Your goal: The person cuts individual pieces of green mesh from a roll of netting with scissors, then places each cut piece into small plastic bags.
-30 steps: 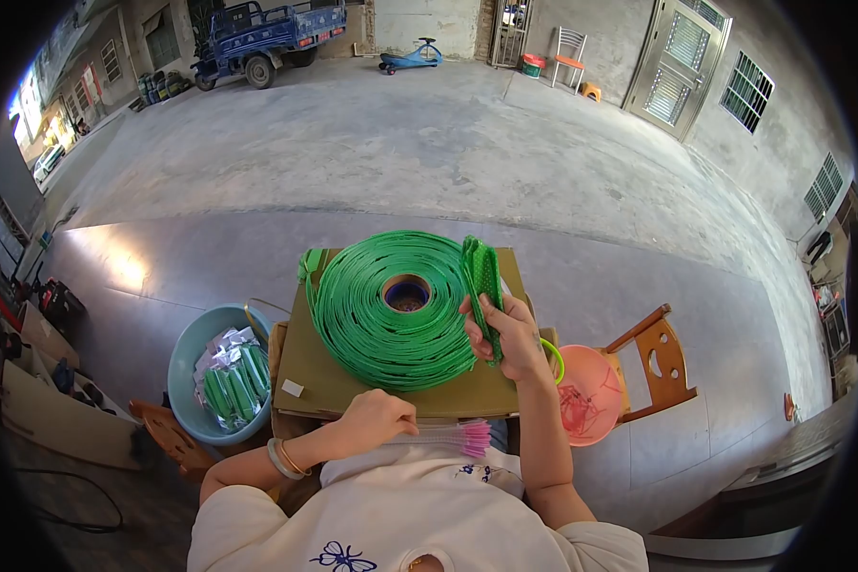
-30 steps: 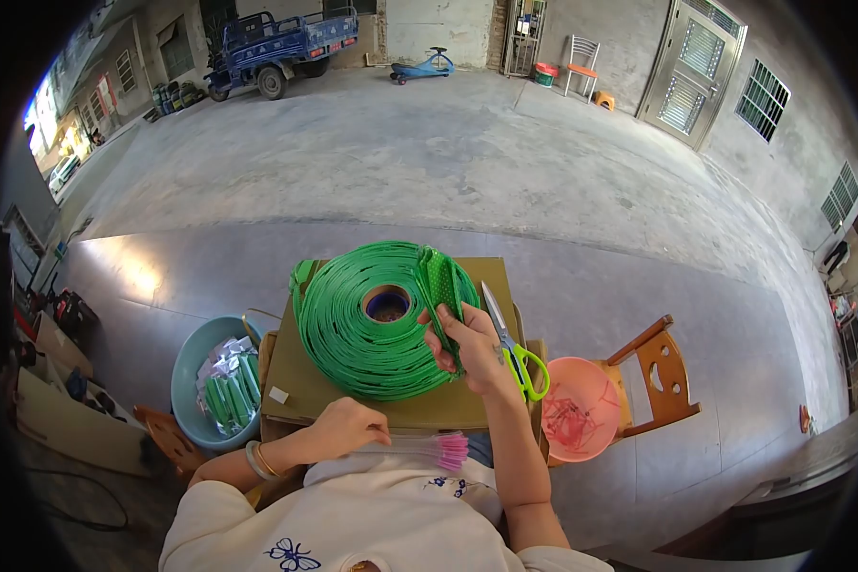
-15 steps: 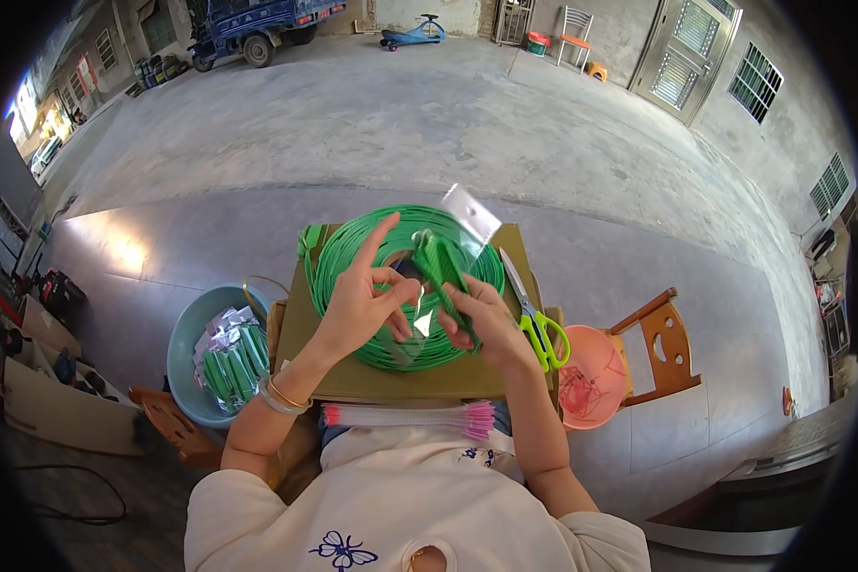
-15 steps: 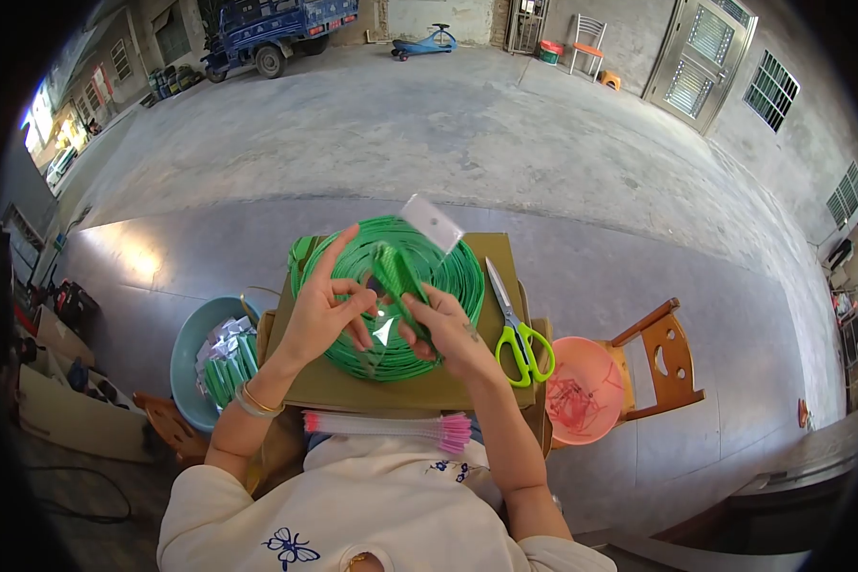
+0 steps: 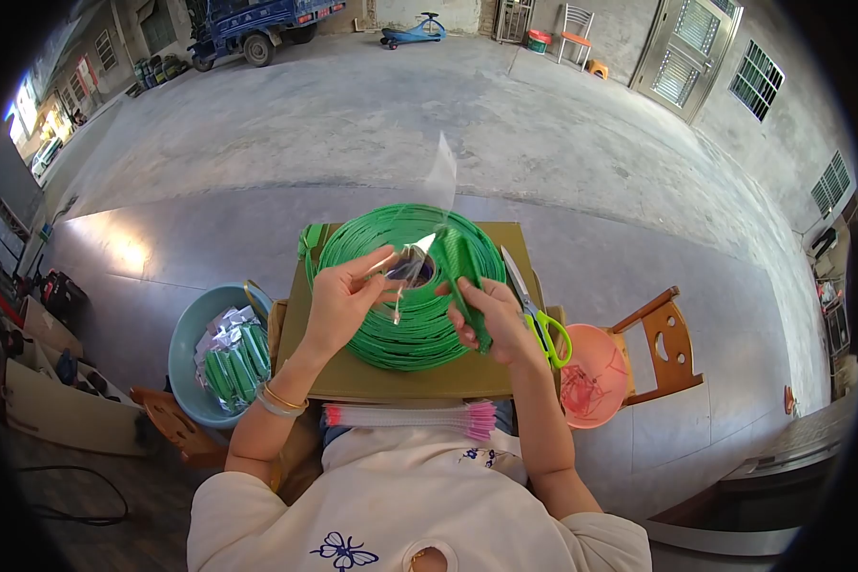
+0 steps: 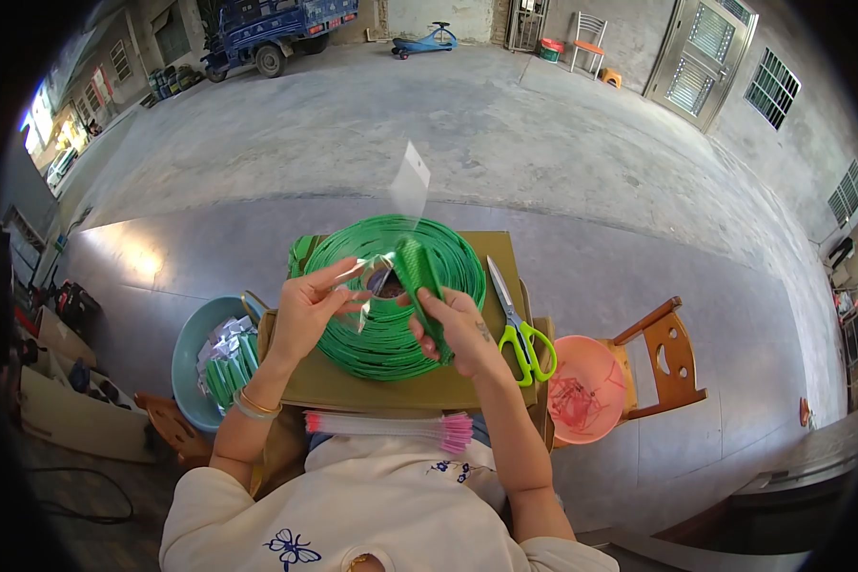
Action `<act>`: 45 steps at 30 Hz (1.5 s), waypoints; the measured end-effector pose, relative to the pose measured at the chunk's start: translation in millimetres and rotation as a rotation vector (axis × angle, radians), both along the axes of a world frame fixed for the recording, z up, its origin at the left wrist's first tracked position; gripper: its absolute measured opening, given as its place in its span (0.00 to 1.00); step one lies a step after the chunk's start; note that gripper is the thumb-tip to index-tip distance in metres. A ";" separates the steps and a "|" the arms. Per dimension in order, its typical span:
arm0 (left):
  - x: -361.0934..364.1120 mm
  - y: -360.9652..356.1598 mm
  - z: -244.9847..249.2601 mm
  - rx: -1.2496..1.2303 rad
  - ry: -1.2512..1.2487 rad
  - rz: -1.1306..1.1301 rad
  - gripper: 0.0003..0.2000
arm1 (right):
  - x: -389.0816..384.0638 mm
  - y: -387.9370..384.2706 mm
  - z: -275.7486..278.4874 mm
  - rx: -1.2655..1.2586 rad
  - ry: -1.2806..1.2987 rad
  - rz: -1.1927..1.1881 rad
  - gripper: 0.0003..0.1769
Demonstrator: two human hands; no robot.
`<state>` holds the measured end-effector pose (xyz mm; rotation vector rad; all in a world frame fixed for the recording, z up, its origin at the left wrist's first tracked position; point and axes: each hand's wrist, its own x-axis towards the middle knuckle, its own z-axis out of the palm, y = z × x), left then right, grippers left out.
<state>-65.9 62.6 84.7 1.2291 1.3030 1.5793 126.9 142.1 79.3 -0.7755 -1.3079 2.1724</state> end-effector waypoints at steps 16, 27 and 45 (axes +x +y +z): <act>21.7 10.2 -29.1 0.465 1.001 0.457 0.23 | -25.6 -22.3 -14.5 -0.290 0.139 0.137 0.14; 7.1 -8.0 6.9 0.049 0.425 -0.313 0.20 | -11.9 -10.6 -20.8 -0.415 0.326 0.482 0.14; 12.7 -6.5 -11.2 -0.008 0.350 -0.073 0.15 | -13.8 -12.3 -18.4 -0.210 0.120 0.302 0.13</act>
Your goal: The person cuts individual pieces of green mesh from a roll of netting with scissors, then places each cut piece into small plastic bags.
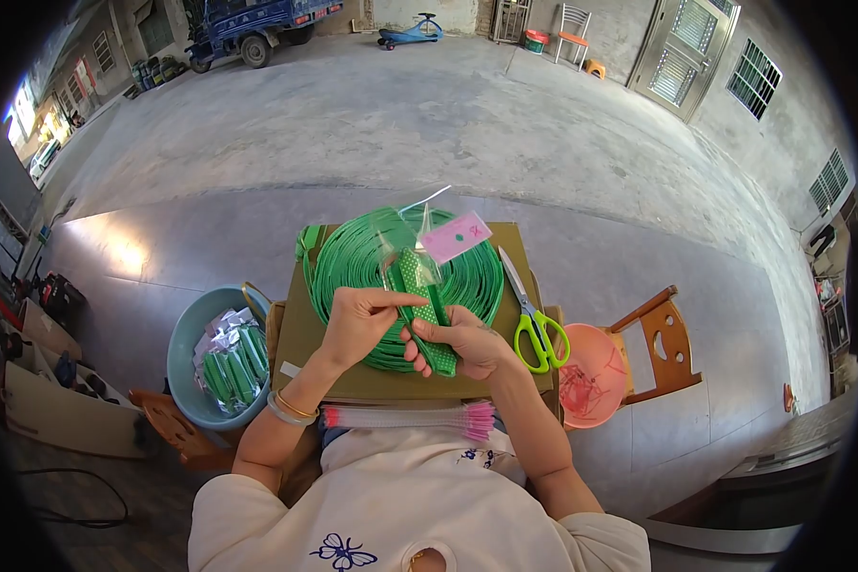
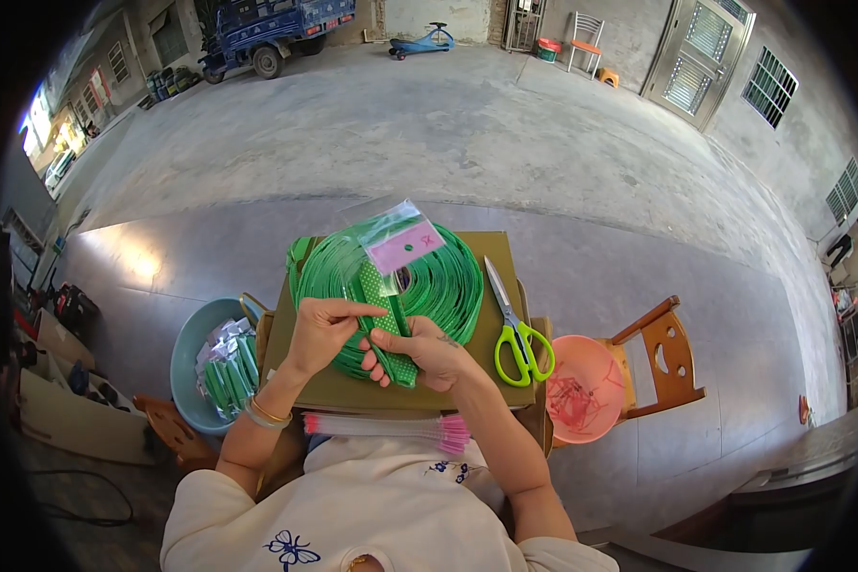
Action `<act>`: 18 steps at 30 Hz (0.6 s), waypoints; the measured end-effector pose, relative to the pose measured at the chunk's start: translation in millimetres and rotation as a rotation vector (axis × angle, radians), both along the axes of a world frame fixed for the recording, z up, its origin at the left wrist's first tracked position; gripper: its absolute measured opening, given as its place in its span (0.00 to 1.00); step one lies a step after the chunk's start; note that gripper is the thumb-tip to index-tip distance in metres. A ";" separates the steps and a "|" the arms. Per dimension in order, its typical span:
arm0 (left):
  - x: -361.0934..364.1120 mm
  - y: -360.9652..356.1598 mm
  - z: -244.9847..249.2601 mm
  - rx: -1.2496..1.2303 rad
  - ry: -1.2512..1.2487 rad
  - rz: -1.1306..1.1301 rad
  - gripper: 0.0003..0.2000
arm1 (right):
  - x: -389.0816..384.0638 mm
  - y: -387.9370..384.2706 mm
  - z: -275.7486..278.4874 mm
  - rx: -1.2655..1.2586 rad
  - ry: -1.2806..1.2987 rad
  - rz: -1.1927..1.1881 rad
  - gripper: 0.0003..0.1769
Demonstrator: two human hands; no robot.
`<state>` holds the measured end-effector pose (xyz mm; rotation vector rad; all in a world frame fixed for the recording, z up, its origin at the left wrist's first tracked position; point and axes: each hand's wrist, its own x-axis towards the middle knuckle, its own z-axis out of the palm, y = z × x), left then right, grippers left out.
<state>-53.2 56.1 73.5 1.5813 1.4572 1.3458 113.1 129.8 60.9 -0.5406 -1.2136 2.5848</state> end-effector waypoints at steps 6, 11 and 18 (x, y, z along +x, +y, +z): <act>-6.3 8.0 -10.7 0.041 -0.098 0.051 0.17 | -0.4 1.2 8.3 -0.150 0.000 -0.045 0.16; -10.9 9.0 -18.7 -0.107 -0.024 -0.078 0.19 | 4.1 14.9 -13.2 -0.101 -0.030 0.055 0.18; -3.8 18.3 -54.6 -0.155 -0.423 0.048 0.16 | -16.3 -4.6 -20.9 0.460 -0.130 -0.485 0.16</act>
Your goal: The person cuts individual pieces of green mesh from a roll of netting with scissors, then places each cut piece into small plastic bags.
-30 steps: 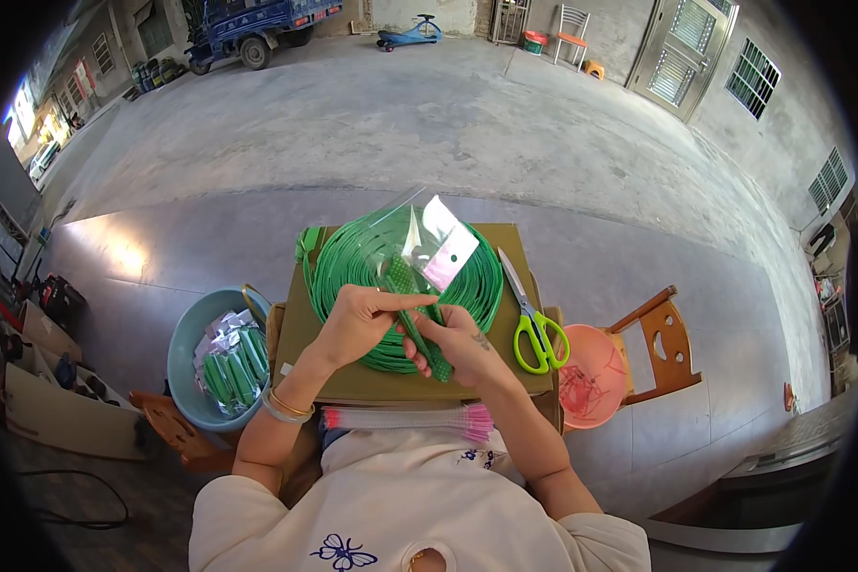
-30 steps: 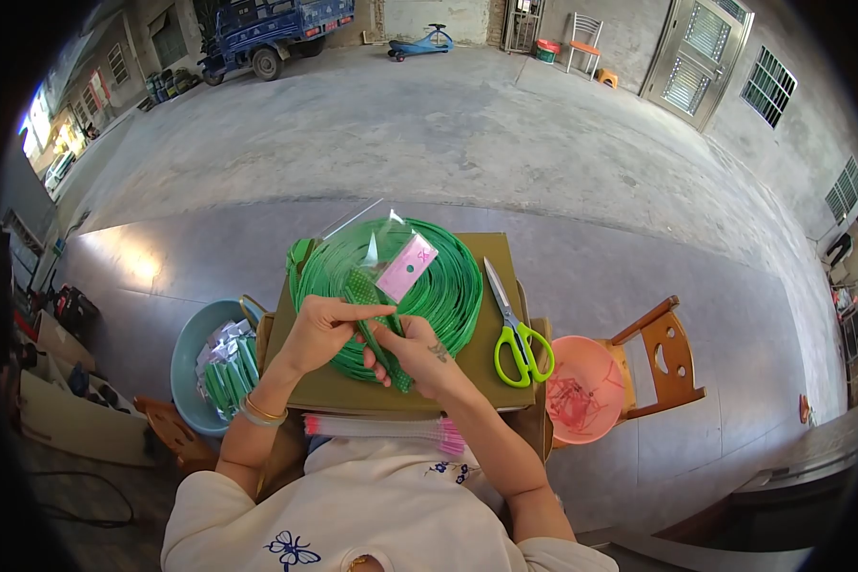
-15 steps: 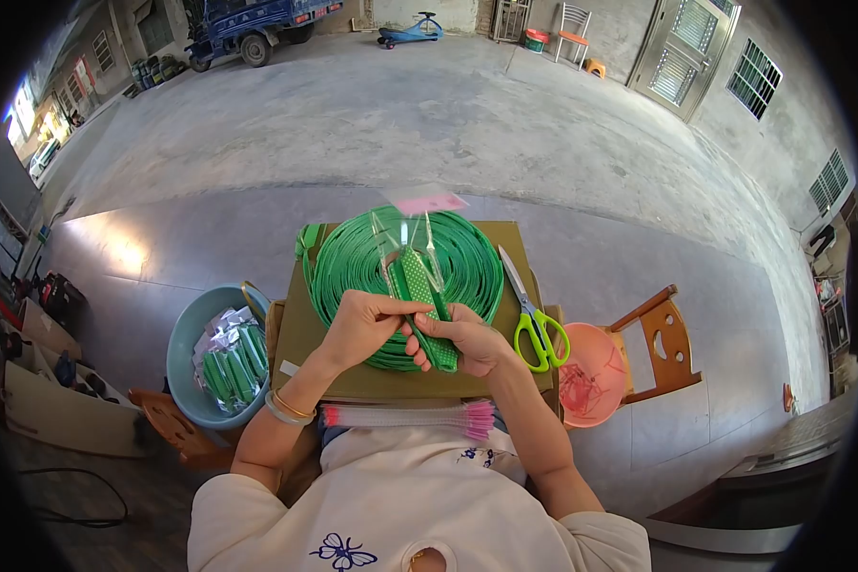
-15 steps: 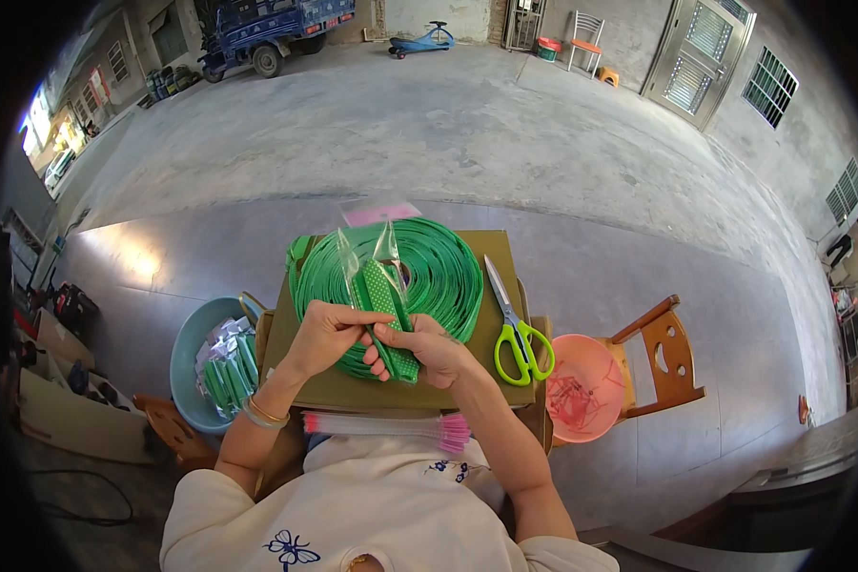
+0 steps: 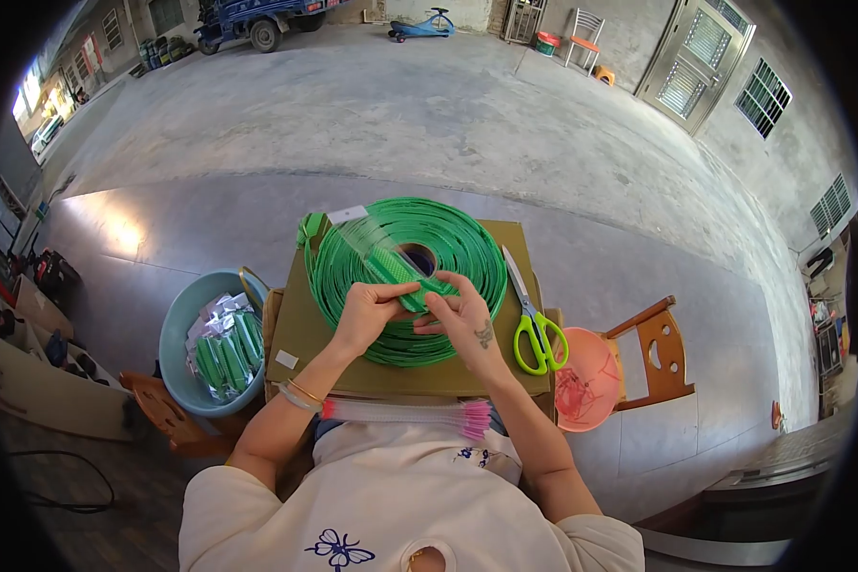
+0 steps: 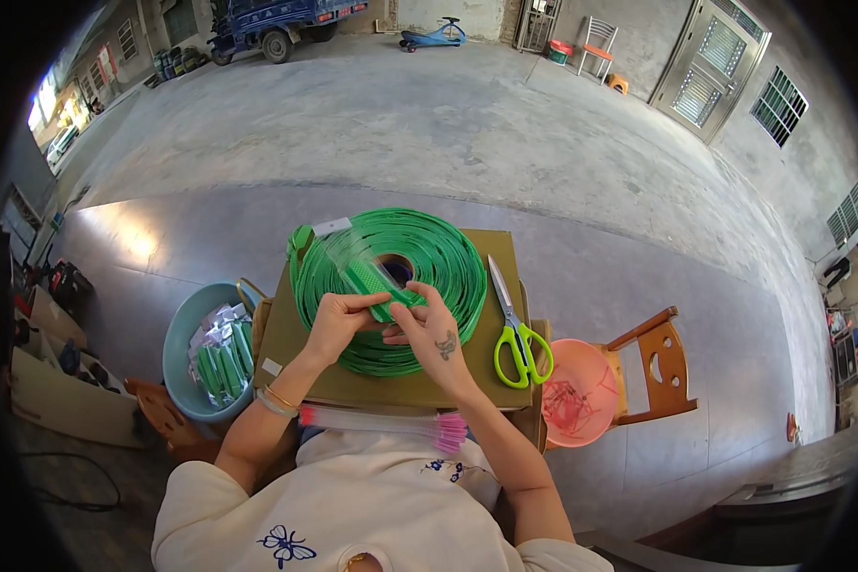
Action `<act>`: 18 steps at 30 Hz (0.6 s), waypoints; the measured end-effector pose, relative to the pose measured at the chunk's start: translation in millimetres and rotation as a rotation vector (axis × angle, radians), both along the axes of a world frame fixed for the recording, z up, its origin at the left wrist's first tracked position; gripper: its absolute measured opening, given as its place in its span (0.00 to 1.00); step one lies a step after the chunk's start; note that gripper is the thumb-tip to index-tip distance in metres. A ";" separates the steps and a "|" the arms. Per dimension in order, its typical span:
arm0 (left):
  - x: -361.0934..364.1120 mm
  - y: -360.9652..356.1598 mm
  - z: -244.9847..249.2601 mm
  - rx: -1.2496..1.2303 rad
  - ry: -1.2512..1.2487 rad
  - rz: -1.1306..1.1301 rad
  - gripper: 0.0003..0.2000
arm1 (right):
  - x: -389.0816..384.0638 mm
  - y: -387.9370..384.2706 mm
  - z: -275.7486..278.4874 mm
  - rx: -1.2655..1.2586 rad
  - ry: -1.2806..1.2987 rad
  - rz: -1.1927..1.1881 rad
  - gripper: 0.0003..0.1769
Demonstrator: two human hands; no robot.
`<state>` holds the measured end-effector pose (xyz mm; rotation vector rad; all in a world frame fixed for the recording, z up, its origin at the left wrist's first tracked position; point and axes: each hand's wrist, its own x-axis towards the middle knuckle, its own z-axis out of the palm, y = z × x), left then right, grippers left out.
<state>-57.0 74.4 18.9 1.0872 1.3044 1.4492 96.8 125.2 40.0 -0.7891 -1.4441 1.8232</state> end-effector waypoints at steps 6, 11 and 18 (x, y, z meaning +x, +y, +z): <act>-5.9 -0.2 -10.1 -0.025 -0.137 -0.036 0.16 | -0.6 -9.7 -11.6 0.889 -0.390 -0.222 0.14; -2.3 -1.5 -10.5 -0.011 -0.202 -0.075 0.19 | -3.2 -4.1 -19.4 1.125 -0.405 -0.239 0.15; 3.0 -3.2 -0.6 -0.029 -0.282 -0.053 0.29 | -6.6 11.7 -23.0 1.202 -0.423 -0.133 0.13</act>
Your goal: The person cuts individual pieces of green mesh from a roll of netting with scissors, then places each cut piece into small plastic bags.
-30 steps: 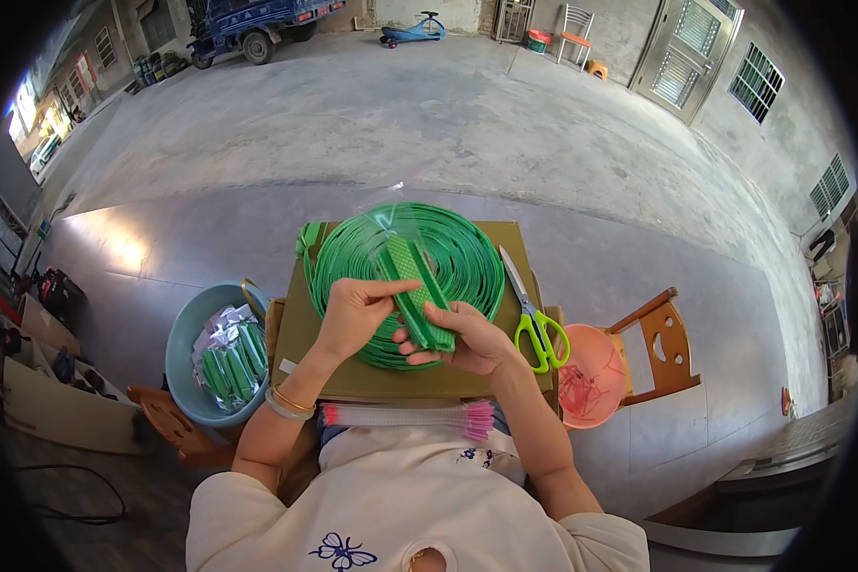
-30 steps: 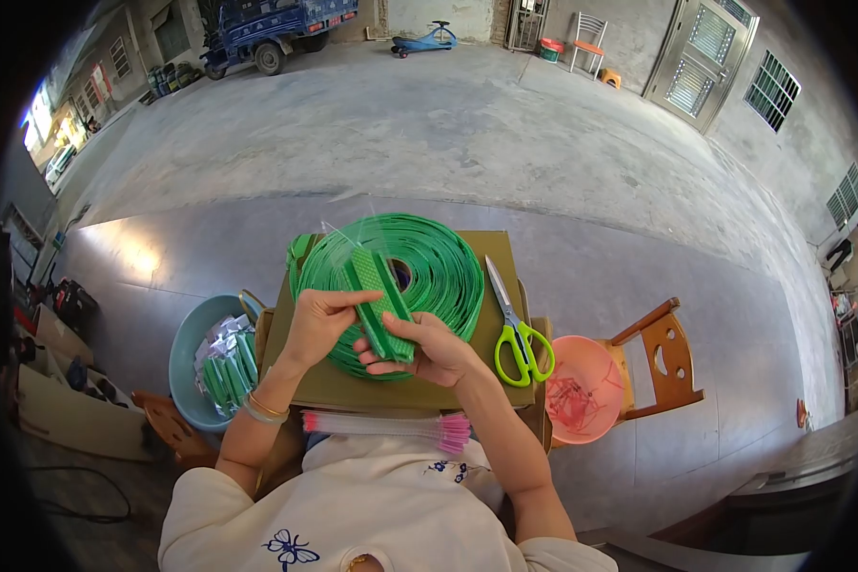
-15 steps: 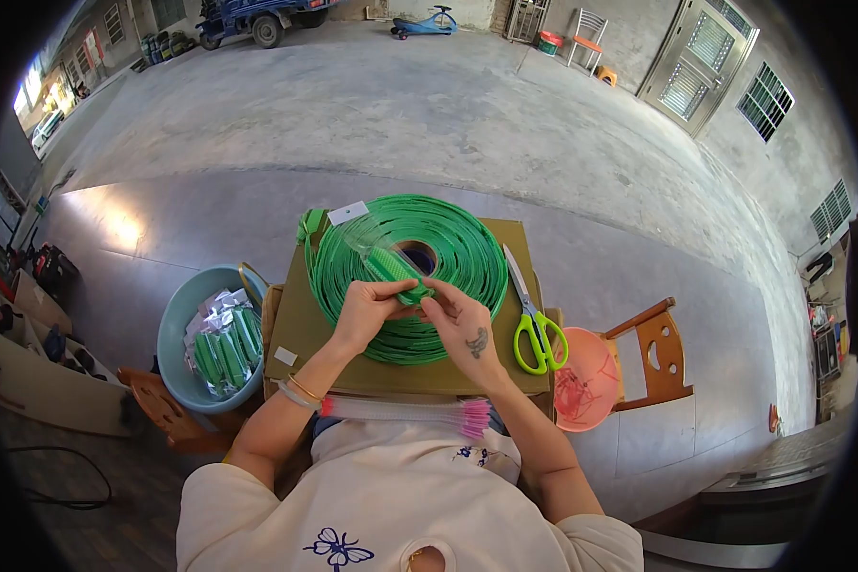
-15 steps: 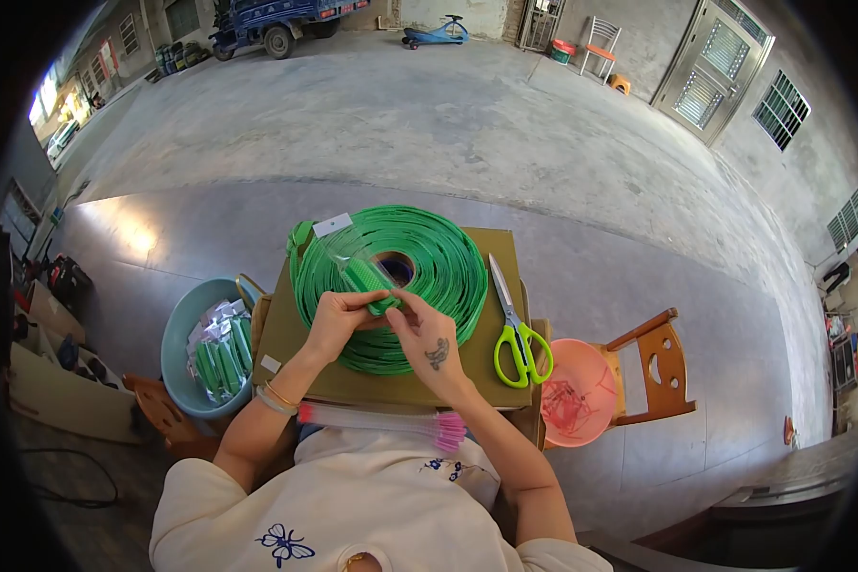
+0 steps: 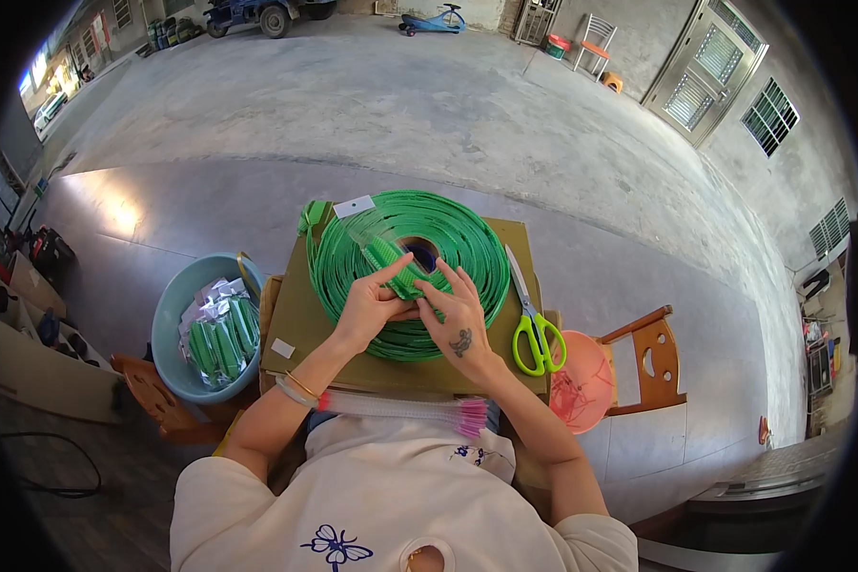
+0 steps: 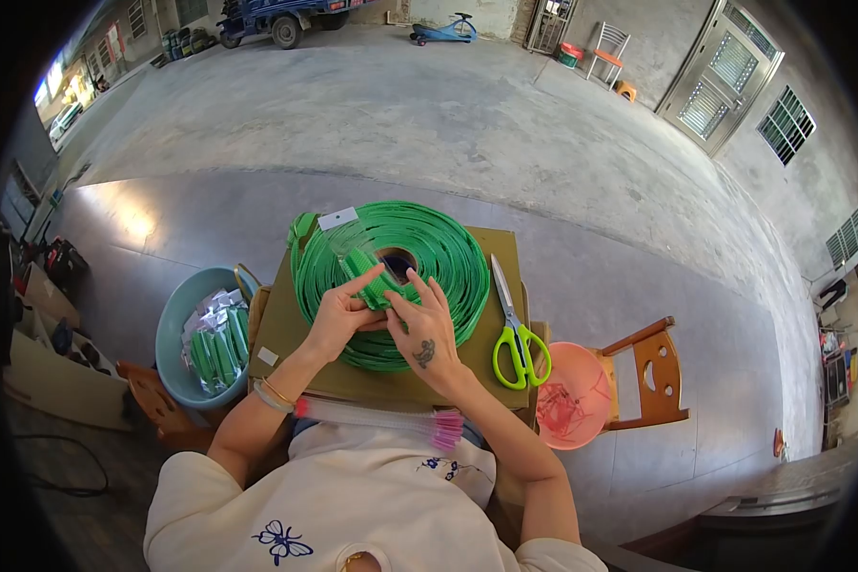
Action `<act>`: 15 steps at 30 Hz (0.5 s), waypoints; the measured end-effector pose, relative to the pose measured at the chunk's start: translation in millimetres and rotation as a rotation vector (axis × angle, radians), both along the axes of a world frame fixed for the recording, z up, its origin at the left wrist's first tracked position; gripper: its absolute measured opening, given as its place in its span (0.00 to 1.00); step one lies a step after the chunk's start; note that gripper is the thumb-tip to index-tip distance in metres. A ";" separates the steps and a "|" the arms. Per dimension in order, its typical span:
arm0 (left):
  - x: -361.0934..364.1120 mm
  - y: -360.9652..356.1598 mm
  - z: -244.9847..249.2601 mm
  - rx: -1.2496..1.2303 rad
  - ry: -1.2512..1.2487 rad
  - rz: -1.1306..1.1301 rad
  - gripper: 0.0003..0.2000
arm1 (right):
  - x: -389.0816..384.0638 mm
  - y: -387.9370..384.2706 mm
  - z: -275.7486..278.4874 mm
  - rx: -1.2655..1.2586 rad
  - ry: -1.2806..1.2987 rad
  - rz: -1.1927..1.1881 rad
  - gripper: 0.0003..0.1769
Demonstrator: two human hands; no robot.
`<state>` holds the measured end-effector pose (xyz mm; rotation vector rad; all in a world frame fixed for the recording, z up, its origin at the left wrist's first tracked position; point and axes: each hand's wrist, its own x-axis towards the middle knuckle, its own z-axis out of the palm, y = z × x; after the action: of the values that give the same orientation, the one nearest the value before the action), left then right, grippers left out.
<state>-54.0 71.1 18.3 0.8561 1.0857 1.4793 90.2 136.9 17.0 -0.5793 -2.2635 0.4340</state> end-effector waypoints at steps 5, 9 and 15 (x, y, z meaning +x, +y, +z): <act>-6.3 3.5 -9.4 -0.017 0.003 0.022 0.33 | -7.8 7.2 -1.2 0.000 -0.025 0.034 0.12; -6.4 4.6 -10.2 -0.030 -0.033 0.049 0.35 | -12.0 10.9 -4.6 0.020 -0.060 0.065 0.12; -6.6 7.0 -13.9 -0.052 -0.057 0.071 0.37 | -24.3 18.4 -10.2 0.017 -0.050 0.065 0.12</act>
<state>-60.5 78.1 4.4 0.7413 1.1175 1.5190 65.9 155.3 6.8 -0.5144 -2.3369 0.4365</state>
